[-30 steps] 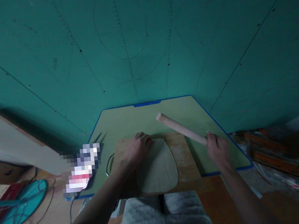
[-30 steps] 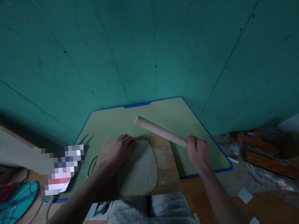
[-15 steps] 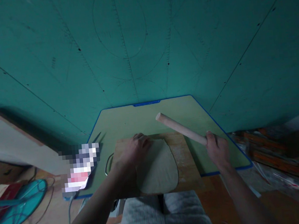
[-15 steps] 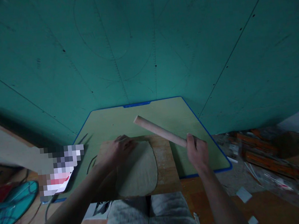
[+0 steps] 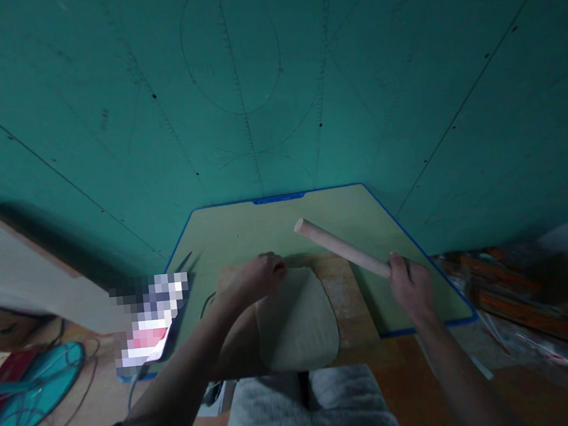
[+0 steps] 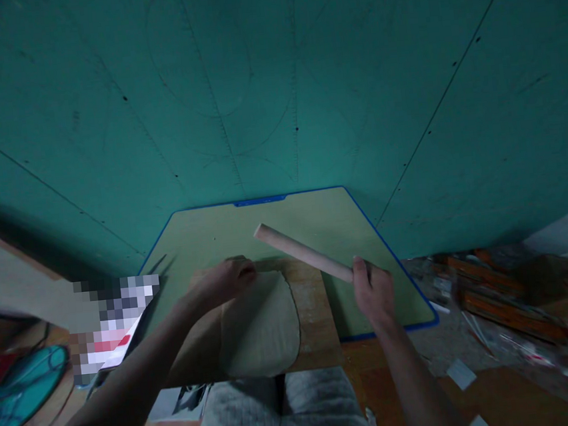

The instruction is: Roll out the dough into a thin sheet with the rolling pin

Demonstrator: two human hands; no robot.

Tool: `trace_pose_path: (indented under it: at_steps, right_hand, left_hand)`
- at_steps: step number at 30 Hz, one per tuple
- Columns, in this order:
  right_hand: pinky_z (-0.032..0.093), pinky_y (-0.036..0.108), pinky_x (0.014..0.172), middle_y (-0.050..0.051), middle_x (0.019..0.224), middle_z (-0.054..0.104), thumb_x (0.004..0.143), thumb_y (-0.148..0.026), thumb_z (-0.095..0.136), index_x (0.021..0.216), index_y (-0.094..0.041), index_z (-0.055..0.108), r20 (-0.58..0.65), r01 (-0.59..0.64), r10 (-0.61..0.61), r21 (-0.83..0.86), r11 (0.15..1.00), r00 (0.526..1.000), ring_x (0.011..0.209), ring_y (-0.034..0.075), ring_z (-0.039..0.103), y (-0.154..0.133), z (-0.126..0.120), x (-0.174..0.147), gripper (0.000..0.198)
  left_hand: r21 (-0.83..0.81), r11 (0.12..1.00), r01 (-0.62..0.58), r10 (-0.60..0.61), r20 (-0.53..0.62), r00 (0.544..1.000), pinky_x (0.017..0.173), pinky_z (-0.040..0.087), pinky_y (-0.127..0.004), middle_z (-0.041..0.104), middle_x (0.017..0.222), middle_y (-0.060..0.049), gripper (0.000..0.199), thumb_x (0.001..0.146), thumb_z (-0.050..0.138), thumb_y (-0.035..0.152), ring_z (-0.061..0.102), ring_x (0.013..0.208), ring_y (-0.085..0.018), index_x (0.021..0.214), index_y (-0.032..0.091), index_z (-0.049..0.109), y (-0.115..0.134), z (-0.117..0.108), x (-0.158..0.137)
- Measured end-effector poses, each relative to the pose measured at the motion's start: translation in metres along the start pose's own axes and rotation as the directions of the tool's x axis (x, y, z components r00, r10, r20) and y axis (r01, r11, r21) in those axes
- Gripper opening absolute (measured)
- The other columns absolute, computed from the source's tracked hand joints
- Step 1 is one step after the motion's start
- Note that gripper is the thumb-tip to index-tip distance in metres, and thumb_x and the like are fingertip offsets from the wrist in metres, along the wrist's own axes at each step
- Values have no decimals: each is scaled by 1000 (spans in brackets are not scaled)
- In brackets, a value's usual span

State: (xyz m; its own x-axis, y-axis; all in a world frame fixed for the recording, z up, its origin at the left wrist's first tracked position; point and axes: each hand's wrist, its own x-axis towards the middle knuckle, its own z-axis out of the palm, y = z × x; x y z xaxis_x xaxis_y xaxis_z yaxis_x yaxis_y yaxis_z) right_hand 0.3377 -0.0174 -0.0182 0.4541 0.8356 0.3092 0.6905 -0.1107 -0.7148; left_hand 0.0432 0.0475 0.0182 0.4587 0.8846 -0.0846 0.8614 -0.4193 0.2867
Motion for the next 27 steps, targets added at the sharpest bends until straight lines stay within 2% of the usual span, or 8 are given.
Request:
trace_pose_path:
  at_steps: [2, 6, 9, 12, 18, 27]
  right_hand:
    - [31, 31, 49, 7, 43, 54, 87, -56, 30, 48, -26, 43, -2, 4, -4, 6, 1000, 1000, 48, 19, 51, 1, 0, 0, 51]
    - [32, 30, 49, 6, 43, 52, 86, -57, 32, 48, -26, 42, 12, 0, 0, 33, 999, 1000, 47, 18, 50, 2, 0, 0, 51]
    - [32, 31, 50, 6, 43, 52, 86, -56, 32, 47, -26, 43, 7, 1, -1, 27, 1000, 1000, 47, 18, 50, 1, 0, 0, 50]
    - [31, 31, 49, 6, 43, 52, 85, -56, 31, 47, -26, 42, 2, -5, 5, 19, 1000, 1000, 47, 19, 50, 0, 0, 0, 50]
    - [30, 30, 50, 6, 44, 52, 85, -55, 32, 48, -26, 42, 20, -13, 12, 39, 999, 1000, 47, 19, 50, -1, 1, 0, 48]
    - [31, 30, 49, 6, 43, 53, 85, -55, 32, 48, -26, 42, 12, 8, -9, 35, 999, 1000, 47, 18, 50, -3, -1, 0, 48]
  left_hand:
    - [15, 999, -35, 35, -10, 999, 74, 46, -26, 68, 91, -5, 17, 91, 52, 24, 64, 84, -18, 90, 20, 68, 1, -3, 0]
    - [51, 992, -117, 122, -116, 986, 80, 47, -29, 67, 95, -8, 19, 93, 50, 21, 62, 89, -19, 97, 17, 69, 15, -2, -2]
    - [75, 982, -174, 182, -120, 976, 82, 48, -32, 66, 94, -8, 21, 94, 50, 23, 60, 90, -21, 93, 18, 71, 28, 6, 1]
    - [44, 984, -171, 176, -132, 976, 83, 48, -32, 65, 93, -9, 18, 92, 54, 22, 59, 91, -21, 89, 17, 71, 35, 13, 5]
    - [-126, 984, -124, 105, -148, 983, 82, 48, -30, 65, 92, -7, 12, 88, 60, 18, 59, 92, -20, 87, 17, 71, 32, 18, 11]
    - [-68, 986, -153, 150, -49, 988, 78, 47, -29, 69, 85, -6, 18, 87, 53, 14, 61, 83, -19, 84, 17, 70, 38, 3, 15]
